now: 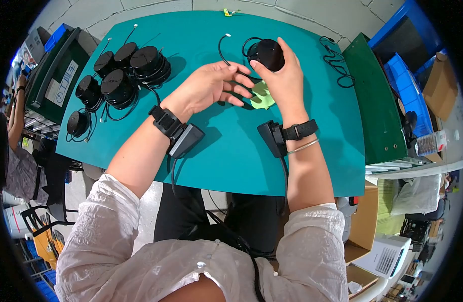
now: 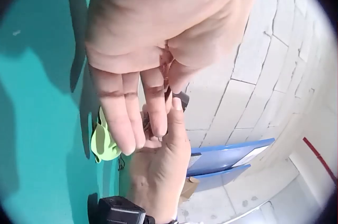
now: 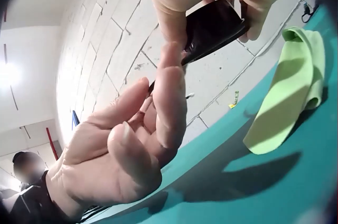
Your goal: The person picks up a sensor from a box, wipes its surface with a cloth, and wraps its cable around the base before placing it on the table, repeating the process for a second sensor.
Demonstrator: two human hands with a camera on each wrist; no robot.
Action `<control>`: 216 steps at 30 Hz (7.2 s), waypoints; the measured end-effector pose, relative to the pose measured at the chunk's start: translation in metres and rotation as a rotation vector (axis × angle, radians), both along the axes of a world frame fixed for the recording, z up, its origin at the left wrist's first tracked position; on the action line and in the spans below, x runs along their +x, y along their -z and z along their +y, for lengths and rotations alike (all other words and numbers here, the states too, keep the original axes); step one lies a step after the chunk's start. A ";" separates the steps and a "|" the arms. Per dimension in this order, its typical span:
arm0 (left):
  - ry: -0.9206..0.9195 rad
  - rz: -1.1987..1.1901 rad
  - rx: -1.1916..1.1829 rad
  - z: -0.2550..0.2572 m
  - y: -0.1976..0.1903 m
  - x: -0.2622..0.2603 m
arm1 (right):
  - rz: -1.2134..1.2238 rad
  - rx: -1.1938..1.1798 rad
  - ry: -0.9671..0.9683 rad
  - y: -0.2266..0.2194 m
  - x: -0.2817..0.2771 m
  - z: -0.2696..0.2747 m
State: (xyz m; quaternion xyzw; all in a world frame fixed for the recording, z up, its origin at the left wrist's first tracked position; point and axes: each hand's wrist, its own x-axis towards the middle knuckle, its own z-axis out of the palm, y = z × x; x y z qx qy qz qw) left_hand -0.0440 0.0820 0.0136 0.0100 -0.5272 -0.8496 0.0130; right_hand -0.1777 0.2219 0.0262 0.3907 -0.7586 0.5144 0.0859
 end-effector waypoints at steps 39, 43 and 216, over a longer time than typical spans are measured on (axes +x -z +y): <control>-0.273 0.082 0.321 0.011 -0.009 0.004 | 0.403 0.220 -0.143 -0.019 0.055 -0.006; -0.323 0.124 0.165 0.013 -0.006 0.001 | 0.316 0.226 -0.163 -0.016 0.053 -0.005; 0.026 -0.083 0.185 0.003 -0.008 0.007 | -0.210 -0.295 -0.318 -0.006 0.023 -0.001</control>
